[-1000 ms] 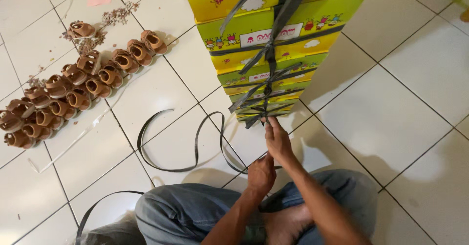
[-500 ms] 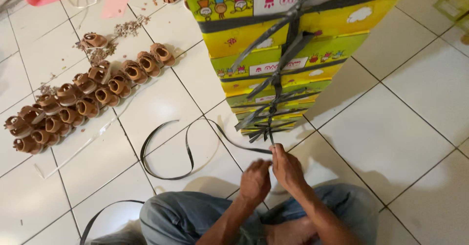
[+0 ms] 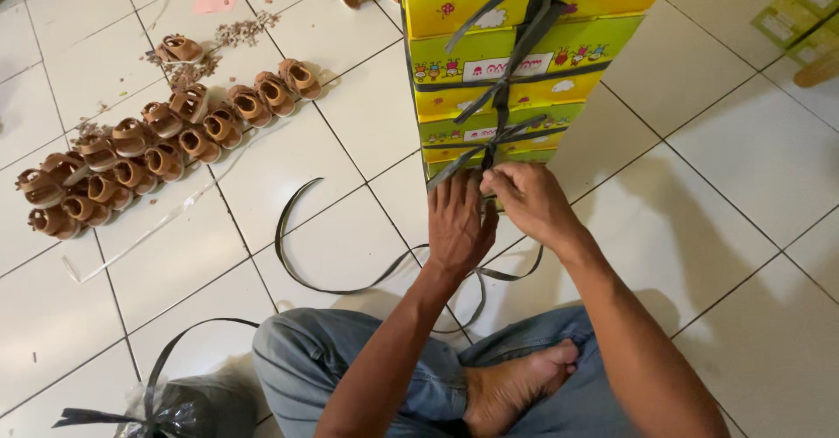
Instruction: The person sits on the floor and uses a long black strap to secure a vertical stack of green and yellow boxes. They wrap the strap around the stack multiple times and tie knots to hold the boxes together.
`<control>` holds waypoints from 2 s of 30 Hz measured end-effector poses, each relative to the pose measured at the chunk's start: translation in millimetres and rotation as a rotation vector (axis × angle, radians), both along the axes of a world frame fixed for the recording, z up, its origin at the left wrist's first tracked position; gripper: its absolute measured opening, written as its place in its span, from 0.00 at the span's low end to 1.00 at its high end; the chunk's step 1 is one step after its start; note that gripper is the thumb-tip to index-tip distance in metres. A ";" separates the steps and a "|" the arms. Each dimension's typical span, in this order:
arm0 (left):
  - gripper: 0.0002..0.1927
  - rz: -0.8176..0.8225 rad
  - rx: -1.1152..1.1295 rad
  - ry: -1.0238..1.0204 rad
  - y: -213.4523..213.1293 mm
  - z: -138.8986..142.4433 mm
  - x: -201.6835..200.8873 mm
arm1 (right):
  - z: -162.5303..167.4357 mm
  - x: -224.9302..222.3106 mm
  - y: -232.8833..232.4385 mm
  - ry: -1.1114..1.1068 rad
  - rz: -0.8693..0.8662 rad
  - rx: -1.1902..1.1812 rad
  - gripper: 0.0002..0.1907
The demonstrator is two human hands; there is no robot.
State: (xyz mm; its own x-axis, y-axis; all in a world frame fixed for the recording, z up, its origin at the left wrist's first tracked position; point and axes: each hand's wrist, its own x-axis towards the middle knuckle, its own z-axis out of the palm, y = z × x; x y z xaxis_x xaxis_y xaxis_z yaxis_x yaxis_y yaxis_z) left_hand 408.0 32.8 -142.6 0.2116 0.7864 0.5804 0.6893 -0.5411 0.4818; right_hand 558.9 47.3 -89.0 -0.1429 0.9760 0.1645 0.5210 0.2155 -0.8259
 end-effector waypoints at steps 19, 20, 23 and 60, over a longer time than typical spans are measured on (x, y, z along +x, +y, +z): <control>0.11 0.009 -0.011 -0.055 16.3 -0.1 -6.9 | 13.3 62.3 -25.0 -0.143 -0.030 0.175 0.10; 0.11 -0.012 -0.022 -0.048 17.1 0.5 -9.4 | 5.3 55.3 -18.8 -0.240 -0.028 0.218 0.09; 0.11 -0.046 -0.046 -0.063 19.7 2.0 -13.5 | -10.1 35.9 -1.8 -0.343 -0.042 0.323 0.06; 0.20 0.335 -0.118 -0.186 8.0 -45.6 24.4 | -5.9 17.0 -82.0 -0.023 -0.236 0.275 0.07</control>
State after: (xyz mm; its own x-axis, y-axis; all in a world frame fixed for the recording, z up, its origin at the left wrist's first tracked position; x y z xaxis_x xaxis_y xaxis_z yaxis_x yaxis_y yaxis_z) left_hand 432.4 40.8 -188.1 -0.1677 0.8574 0.4866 0.7133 -0.2351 0.6602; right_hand 575.9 -34.7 -95.0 0.0744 0.9023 0.4246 0.6007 0.2993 -0.7413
